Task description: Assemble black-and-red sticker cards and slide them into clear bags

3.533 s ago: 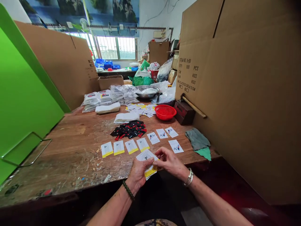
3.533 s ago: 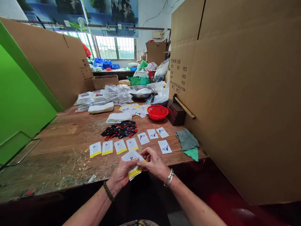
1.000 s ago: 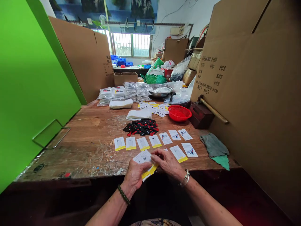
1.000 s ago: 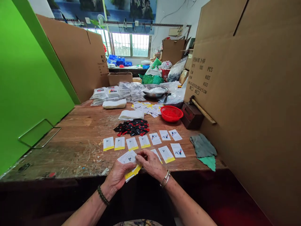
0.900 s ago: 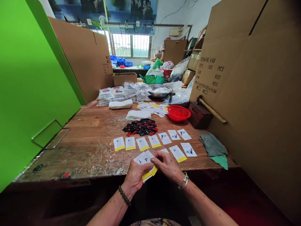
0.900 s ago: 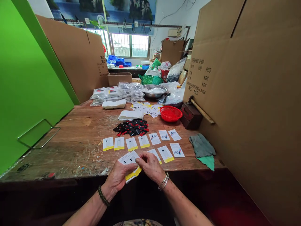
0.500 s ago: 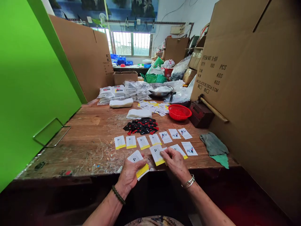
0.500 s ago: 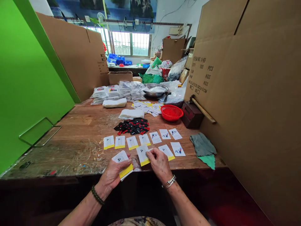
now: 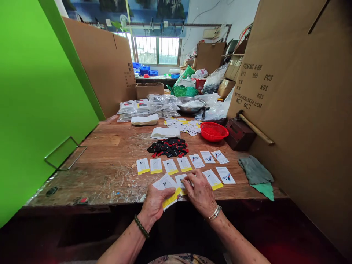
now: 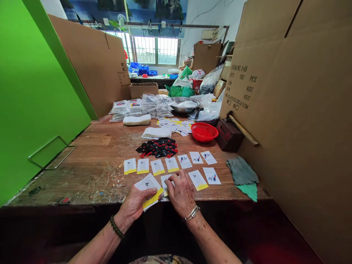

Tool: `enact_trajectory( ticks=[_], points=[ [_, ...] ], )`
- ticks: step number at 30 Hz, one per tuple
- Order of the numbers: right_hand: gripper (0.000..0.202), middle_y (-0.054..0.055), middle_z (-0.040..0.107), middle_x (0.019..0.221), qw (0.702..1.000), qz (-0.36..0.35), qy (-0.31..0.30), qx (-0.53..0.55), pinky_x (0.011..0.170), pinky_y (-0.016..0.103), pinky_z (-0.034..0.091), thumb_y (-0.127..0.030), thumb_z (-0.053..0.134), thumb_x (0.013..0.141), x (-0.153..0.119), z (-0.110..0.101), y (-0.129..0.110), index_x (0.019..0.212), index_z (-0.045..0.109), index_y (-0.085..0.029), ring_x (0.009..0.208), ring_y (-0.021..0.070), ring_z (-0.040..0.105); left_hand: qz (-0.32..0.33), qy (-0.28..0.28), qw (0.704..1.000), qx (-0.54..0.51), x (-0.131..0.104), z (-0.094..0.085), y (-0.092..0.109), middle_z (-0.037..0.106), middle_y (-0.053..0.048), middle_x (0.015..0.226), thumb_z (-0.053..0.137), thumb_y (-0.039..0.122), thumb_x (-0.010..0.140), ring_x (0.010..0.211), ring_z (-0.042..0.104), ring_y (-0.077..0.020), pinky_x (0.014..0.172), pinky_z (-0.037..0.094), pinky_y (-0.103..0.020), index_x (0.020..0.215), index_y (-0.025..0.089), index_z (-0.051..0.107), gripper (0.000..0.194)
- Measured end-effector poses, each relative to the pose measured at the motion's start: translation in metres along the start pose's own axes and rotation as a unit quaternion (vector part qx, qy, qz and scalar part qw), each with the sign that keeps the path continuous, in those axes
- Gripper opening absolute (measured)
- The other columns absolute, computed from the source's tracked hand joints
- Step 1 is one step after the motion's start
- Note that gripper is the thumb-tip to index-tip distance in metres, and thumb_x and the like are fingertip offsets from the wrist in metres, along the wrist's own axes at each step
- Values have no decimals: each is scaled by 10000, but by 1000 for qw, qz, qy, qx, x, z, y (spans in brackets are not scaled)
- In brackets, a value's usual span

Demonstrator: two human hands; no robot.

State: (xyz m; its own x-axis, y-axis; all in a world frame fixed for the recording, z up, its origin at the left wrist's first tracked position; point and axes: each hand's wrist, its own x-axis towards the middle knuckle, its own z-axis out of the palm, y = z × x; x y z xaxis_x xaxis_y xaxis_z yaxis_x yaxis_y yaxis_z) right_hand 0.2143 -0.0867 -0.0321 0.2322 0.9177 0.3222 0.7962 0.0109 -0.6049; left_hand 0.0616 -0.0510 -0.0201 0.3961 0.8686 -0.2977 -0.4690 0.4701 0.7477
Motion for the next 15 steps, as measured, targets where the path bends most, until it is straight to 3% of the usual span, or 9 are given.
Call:
enact_trajectory(
  ticks=[3,6,11,15],
  points=[
    [189,45,636,824,981,47,-92,164,679,292,428,-366,547,871,6,1,-8,833,626,-198,737,179,568,13,15,999,26,1,0,-2,748,-132,985,870,100,453,829,696,-262,757,558,-340,948,94,720,518],
    [237,0,572,654,958,87,-148,229,572,261,376,-402,561,819,12,9,-12,712,573,-191,614,150,511,-2,25,999,28,-1,1,0,756,-122,927,870,96,436,773,697,-243,747,558,-333,923,86,726,508],
    [316,-13,516,607,953,92,-144,251,538,246,333,-463,511,815,16,18,-7,659,549,-190,582,137,458,-3,22,1000,-9,-9,-6,13,758,-114,914,844,60,436,783,708,-258,724,564,-328,924,102,720,505],
    [315,-10,538,603,976,85,-80,184,555,251,320,-445,486,835,15,16,-3,652,550,-197,583,143,477,5,68,997,-21,-10,-24,24,744,-78,774,868,75,440,648,693,-222,650,577,-335,831,106,694,429]
  ],
)
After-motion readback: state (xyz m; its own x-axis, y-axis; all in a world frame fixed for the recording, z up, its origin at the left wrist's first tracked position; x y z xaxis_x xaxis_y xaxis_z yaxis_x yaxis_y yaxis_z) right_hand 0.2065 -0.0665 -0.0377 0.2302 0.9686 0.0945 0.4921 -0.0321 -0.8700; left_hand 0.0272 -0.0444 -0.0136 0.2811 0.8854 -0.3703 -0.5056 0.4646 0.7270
